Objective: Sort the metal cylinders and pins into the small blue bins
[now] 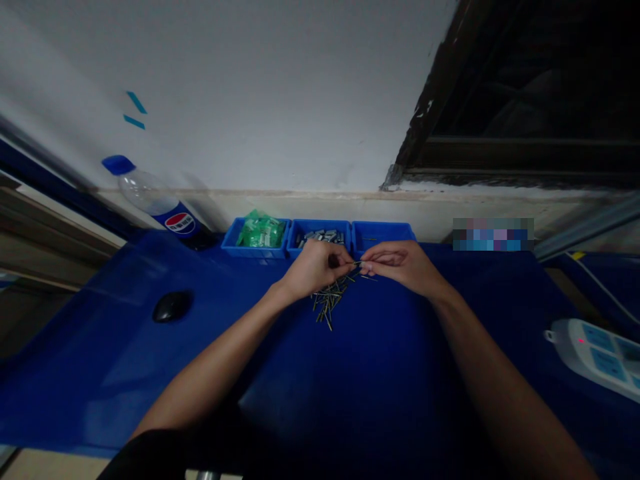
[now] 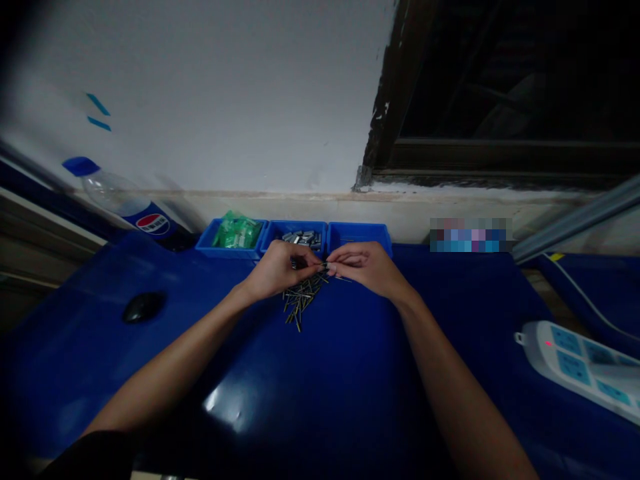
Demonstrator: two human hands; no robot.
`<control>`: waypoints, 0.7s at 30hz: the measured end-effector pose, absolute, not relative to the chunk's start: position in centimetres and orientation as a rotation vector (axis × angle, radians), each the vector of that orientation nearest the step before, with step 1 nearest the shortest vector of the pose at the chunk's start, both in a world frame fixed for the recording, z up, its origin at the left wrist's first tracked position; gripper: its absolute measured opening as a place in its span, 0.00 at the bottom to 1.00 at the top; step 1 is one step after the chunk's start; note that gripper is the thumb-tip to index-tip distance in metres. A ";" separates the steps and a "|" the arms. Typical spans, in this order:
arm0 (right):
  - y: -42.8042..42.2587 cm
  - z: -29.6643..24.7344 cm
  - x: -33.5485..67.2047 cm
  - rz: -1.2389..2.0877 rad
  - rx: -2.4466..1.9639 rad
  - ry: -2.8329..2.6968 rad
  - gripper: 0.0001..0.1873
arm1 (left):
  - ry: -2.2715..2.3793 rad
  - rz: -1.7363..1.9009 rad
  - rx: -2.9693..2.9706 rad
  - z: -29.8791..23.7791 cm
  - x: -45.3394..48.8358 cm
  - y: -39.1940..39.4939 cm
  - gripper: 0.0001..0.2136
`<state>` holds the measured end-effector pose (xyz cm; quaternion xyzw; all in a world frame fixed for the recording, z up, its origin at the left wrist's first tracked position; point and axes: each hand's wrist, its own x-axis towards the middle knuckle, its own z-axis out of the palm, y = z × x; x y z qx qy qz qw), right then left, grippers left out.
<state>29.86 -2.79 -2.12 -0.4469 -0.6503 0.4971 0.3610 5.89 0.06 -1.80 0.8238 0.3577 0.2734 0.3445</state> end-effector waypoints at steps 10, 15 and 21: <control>-1.9 -1.9 32.8 0.819 -1.285 -1.803 0.18 | 1.085 0.270 2.666 -3.7 8.1 -1.8 0.15; -2.4 -2.0 33.0 0.848 -1.419 -2.176 0.12 | 1.093 0.068 2.833 -4.2 9.0 -2.6 0.13; -2.1 -4.7 31.7 0.780 -1.445 -2.390 0.14 | 1.025 -0.049 2.819 -2.8 8.2 -1.9 0.12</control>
